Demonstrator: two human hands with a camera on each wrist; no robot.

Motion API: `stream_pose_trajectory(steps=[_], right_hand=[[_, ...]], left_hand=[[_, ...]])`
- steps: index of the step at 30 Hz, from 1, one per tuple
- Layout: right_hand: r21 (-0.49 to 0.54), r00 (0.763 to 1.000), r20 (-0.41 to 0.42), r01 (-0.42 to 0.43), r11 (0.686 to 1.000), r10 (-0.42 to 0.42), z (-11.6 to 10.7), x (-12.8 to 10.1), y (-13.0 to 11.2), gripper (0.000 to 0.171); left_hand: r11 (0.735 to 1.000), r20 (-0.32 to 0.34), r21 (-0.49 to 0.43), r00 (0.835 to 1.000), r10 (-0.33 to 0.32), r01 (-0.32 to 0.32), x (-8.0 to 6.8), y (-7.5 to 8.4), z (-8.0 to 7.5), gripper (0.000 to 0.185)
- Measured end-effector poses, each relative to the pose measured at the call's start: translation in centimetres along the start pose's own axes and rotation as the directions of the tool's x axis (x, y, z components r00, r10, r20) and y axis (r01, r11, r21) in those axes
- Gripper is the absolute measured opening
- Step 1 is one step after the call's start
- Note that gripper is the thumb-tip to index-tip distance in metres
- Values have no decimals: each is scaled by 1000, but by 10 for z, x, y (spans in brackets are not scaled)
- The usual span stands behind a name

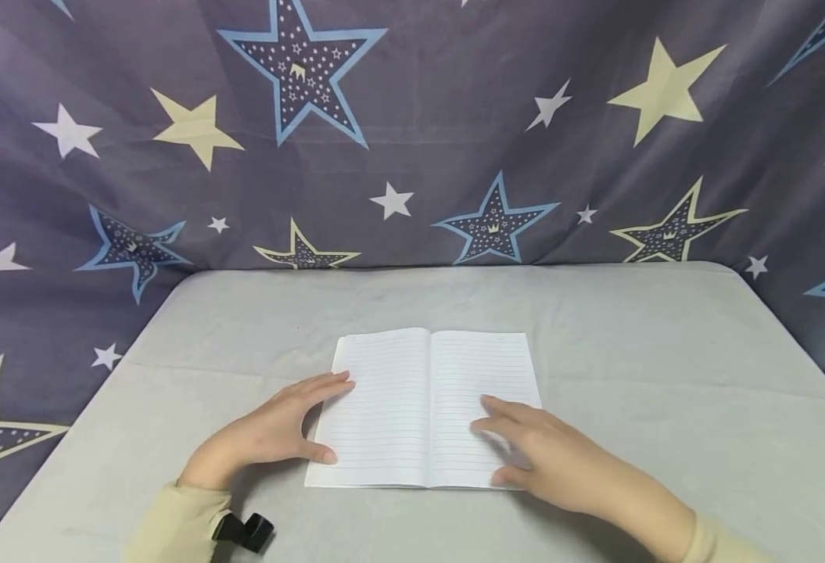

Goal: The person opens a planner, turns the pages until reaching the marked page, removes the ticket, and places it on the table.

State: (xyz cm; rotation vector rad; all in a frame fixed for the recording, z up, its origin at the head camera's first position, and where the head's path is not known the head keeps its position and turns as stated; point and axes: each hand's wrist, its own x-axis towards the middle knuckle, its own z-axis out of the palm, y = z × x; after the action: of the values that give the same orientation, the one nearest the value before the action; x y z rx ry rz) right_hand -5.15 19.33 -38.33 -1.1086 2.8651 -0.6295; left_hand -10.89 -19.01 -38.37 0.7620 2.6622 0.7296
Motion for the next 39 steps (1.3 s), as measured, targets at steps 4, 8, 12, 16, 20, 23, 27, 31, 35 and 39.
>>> stream_pose_trajectory(steps=[4,8,12,16,20,23,27,31,35,39], right_hand=[[-62,1000,-19,0,998,-1,0,-19,25,70],[-90,999,-39,21,996,-24,2,-31,41,77],[-92,997,-62,44,995,-50,2,-34,49,77],[-66,999,-47,25,998,-28,1,-33,53,78],[-83,1000,-25,0,997,-2,1,-32,52,76],[-101,1000,-23,-12,995,10,1,-31,49,71],[-108,998,-59,-9,994,2,1,-30,47,63],[-121,995,-102,-26,992,13,1,-27,43,62],[-116,991,-103,-96,989,84,1,-21,37,62],[-113,980,-82,-192,975,184,-1,-15,27,72]], left_hand=[[1000,1,-2,1000,6,-6,1,-3,0,90],[1000,-2,-4,1000,1,-1,2,-6,1,89],[1000,-3,-6,1000,-3,3,3,-8,3,89],[1000,-3,-14,1000,-4,4,3,-7,3,89],[1000,2,-23,1000,-10,10,3,-7,3,89],[999,6,-27,1000,-17,17,2,-8,3,90],[999,9,-31,1000,-17,17,3,-8,3,90],[999,10,-31,1000,-19,20,3,-8,3,90],[999,10,-29,1000,-24,24,3,-8,3,90],[999,8,-29,1000,-25,25,2,-7,2,90]])
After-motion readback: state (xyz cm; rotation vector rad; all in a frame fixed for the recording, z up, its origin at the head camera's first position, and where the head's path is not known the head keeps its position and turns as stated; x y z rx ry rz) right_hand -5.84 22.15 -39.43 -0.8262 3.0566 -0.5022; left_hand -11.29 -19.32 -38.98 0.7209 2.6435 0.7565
